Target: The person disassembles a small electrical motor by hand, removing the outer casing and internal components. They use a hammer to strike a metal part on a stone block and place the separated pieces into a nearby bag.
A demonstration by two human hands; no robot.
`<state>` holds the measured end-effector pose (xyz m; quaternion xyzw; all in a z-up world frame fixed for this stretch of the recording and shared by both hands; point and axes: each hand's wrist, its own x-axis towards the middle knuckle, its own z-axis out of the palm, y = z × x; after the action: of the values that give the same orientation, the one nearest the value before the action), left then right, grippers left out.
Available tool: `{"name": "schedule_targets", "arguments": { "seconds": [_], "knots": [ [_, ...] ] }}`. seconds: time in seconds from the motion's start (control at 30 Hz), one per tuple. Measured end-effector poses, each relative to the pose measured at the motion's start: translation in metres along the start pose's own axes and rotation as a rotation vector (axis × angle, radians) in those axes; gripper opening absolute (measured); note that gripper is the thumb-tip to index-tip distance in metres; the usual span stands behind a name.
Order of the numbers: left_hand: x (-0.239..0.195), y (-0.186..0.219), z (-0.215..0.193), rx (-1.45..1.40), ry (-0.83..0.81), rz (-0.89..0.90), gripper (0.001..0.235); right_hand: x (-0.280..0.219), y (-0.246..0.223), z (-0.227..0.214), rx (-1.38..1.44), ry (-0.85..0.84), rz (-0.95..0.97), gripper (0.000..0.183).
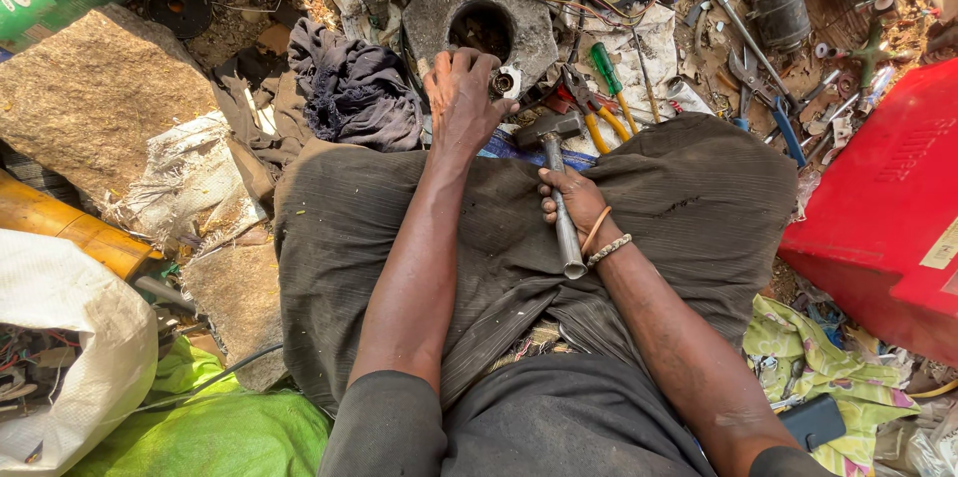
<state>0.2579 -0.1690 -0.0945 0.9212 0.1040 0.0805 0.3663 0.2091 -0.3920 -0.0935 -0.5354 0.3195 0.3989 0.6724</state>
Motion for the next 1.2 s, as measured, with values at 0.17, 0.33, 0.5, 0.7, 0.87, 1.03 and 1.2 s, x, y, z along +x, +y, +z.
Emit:
{"name": "schedule_targets", "arguments": {
  "seconds": [0.17,0.33,0.5,0.7,0.87,1.03,1.2],
  "knots": [
    [-0.004,0.004,-0.008,0.017,0.066,0.083,0.058,0.003,0.003,-0.005,0.055,-0.013,0.017,0.018],
    [-0.004,0.011,-0.02,0.378,0.057,0.194,0.048,0.003,0.004,0.0,0.022,0.002,0.003,0.016],
    [0.0,0.019,-0.022,0.33,0.057,0.234,0.055,0.0,0.002,0.004,-0.008,0.024,0.003,0.014],
    [0.001,0.012,-0.017,0.145,-0.011,0.129,0.055,-0.012,0.0,0.02,-0.231,0.106,-0.1,0.024],
    [0.001,0.008,-0.016,0.137,0.025,0.104,0.054,-0.051,-0.013,0.039,-0.49,0.148,-0.469,0.066],
    [0.002,0.007,-0.014,0.13,0.018,0.091,0.055,-0.066,-0.031,0.054,-0.654,0.117,-0.746,0.074],
    [-0.002,0.004,-0.014,0.123,0.033,0.078,0.055,-0.045,-0.039,0.067,-0.939,0.176,-0.646,0.072]
  ]
}}
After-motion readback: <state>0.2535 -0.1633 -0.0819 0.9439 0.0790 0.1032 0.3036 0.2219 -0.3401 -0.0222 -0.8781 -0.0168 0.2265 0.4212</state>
